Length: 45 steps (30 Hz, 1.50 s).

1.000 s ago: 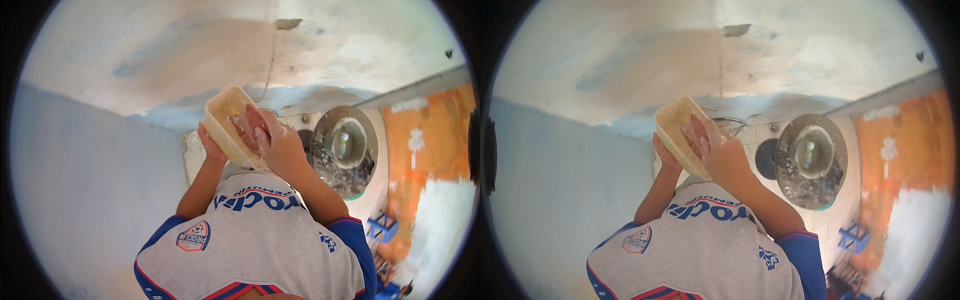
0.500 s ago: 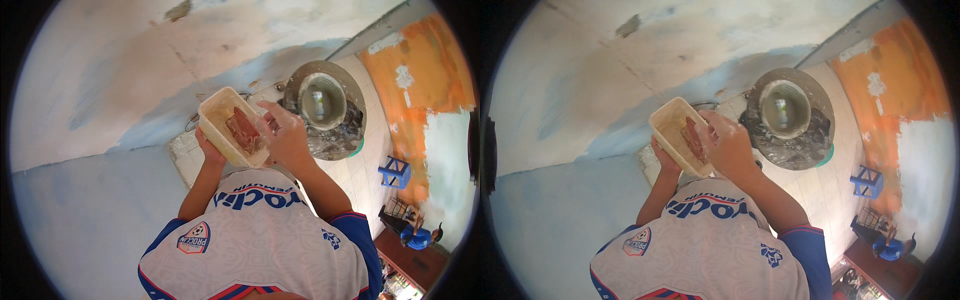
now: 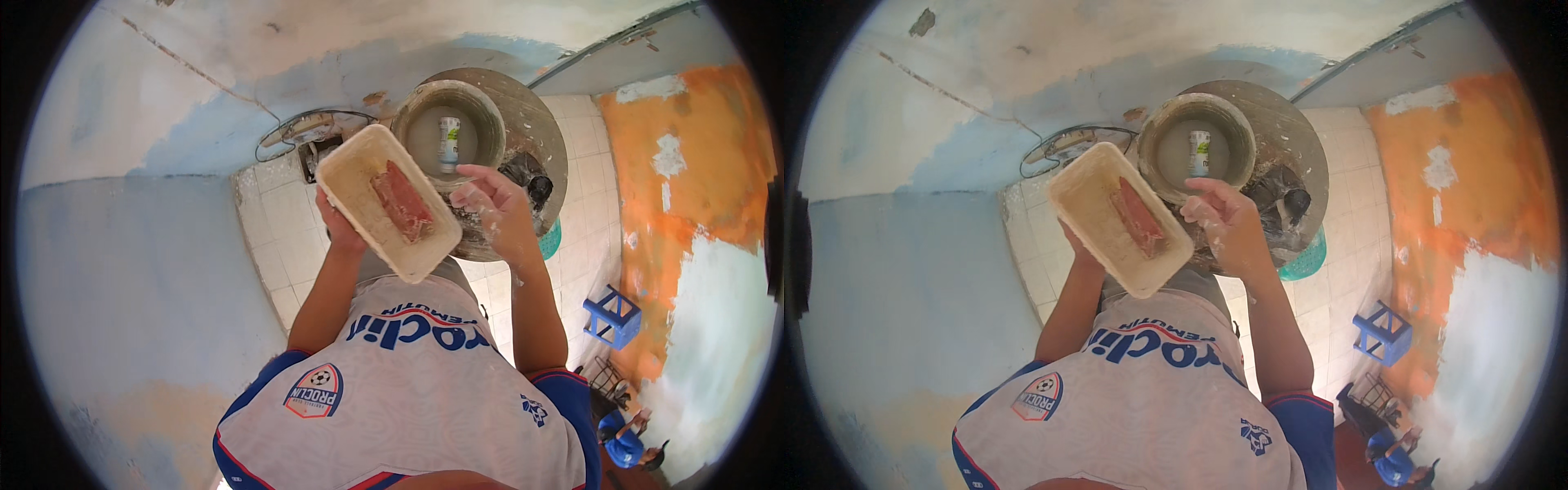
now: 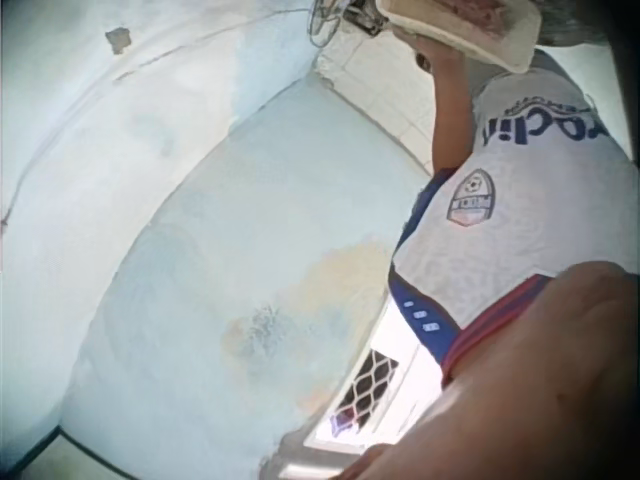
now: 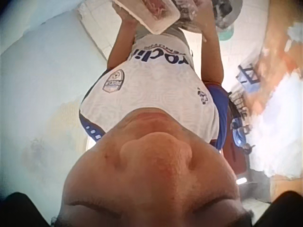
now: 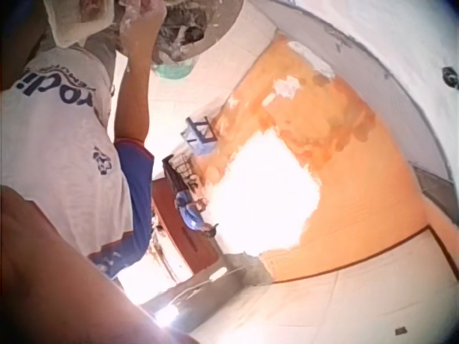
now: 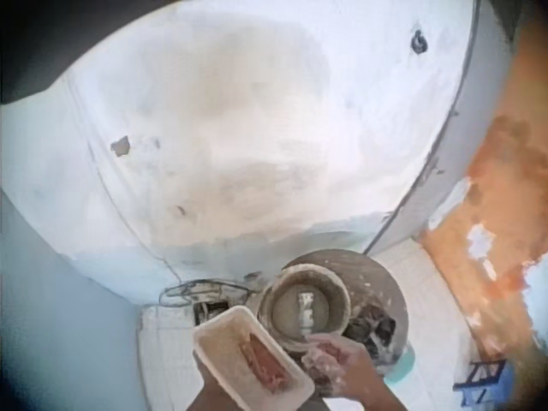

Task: The person applies a white substance to a ceiling using a scraper while holding a plastic container, then mixes more of the substance in a large bucket by hand.

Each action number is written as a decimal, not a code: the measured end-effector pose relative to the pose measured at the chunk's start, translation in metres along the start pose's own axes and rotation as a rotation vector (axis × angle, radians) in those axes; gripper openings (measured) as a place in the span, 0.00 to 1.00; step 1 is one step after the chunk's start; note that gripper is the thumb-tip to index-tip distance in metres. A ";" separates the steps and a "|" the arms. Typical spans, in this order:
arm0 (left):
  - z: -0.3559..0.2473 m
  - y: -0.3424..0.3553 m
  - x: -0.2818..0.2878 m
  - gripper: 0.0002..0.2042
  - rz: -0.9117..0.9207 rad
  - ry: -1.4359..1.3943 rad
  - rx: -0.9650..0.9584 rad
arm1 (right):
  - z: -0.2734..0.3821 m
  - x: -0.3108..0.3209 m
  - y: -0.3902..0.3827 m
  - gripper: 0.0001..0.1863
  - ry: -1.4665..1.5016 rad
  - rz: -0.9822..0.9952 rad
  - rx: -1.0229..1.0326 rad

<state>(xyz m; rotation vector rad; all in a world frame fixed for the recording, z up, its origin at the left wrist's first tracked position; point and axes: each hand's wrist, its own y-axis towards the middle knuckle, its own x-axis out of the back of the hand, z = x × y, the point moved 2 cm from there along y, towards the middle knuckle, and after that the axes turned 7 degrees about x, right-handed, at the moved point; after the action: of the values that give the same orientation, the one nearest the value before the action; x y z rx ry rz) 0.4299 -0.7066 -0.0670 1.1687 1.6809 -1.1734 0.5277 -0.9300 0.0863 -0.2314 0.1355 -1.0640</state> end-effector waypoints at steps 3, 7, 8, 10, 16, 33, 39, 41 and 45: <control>0.038 -0.012 -0.021 0.36 -0.081 -0.009 -0.029 | -0.010 0.029 -0.014 0.17 0.051 -0.034 0.042; 0.068 -0.020 -0.017 0.36 -0.183 -0.001 -0.042 | -0.030 0.055 -0.024 0.18 -0.070 0.086 -0.015; 0.073 -0.024 -0.014 0.36 -0.212 0.002 -0.053 | -0.034 0.055 -0.029 0.19 -0.051 0.061 0.026; 0.083 -0.029 -0.013 0.37 -0.151 -0.023 -0.122 | -0.035 0.052 -0.036 0.21 -0.047 0.046 0.059; 0.105 -0.062 -0.007 0.38 0.062 -0.118 -0.282 | -0.018 0.026 -0.069 0.26 -0.266 0.168 0.245; 0.201 -0.132 -0.033 0.38 -0.312 -0.073 -0.165 | -0.074 0.100 -0.126 0.17 -0.119 0.222 0.081; 0.265 -0.078 0.032 0.37 -0.378 -0.166 -0.028 | -0.127 0.152 -0.082 0.18 -0.009 0.241 -0.089; 0.274 -0.067 0.036 0.36 -0.502 -0.012 -0.063 | -0.148 0.160 -0.073 0.18 -0.009 0.247 -0.091; 0.259 -0.052 0.028 0.30 -0.765 0.142 -0.101 | -0.188 0.159 -0.053 0.22 0.083 0.287 -0.154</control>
<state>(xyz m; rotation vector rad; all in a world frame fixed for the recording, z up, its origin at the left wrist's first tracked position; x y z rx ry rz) 0.3932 -0.9549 -0.1538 0.5452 2.3693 -1.4378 0.5177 -1.1165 -0.0816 -0.2969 0.3165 -0.7781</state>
